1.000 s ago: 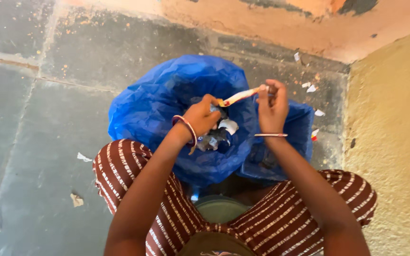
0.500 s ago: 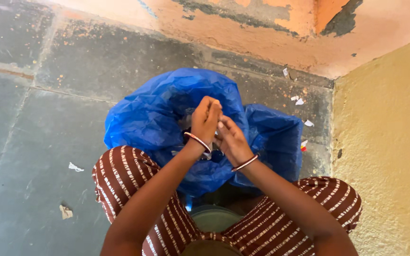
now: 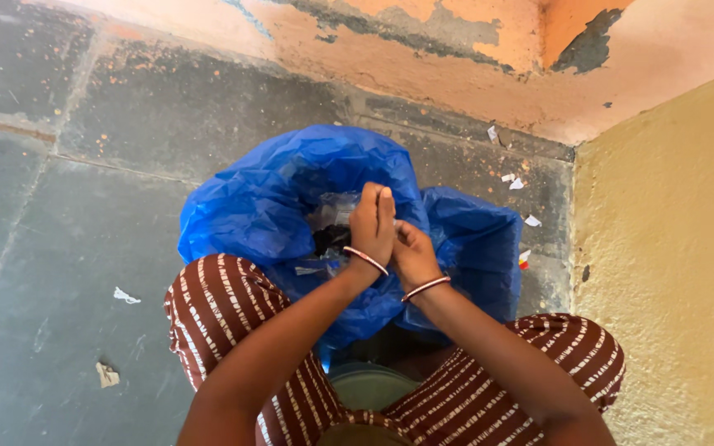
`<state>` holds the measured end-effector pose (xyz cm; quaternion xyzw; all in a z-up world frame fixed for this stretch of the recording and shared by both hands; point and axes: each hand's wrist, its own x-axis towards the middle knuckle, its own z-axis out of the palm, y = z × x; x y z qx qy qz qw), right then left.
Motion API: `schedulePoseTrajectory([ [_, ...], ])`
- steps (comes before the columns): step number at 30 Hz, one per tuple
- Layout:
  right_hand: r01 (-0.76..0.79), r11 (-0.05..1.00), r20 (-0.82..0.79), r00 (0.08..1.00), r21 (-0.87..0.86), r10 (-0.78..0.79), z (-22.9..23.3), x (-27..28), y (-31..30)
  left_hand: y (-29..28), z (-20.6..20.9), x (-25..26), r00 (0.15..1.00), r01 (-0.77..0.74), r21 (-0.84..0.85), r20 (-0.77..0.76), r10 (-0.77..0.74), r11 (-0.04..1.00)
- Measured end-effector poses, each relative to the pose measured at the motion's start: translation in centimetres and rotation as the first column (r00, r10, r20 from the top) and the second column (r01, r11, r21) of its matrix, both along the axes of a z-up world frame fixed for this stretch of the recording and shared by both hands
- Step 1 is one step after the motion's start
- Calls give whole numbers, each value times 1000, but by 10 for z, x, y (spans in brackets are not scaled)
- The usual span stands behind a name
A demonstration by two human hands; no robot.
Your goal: The person sits on the floor and sorts through a blue plastic bag, separating small pieces of paper and plastic into a smaller blue bin. The person handles items one at a time and places them into the bin, then ties the bag closed.
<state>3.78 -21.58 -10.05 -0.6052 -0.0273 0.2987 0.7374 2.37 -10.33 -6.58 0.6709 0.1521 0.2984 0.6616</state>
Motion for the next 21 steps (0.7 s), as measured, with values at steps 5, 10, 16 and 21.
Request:
schedulePoseTrajectory([
  [5,-170,978,-90,983,-121,160,25,2,-4,14,-15,29,991,48,-394,136,7,918],
  [10,-350,881,285,851,-318,441,39,-8,-9,46,-11,34,997,76,-512,62,-51,855],
  [16,-236,935,336,886,-265,319,16,-1,-7,46,30,7,987,25,717,-128,96,697],
  [21,-110,976,356,919,-186,171,28,3,-3,43,43,-8,913,321,794,-405,56,517],
])
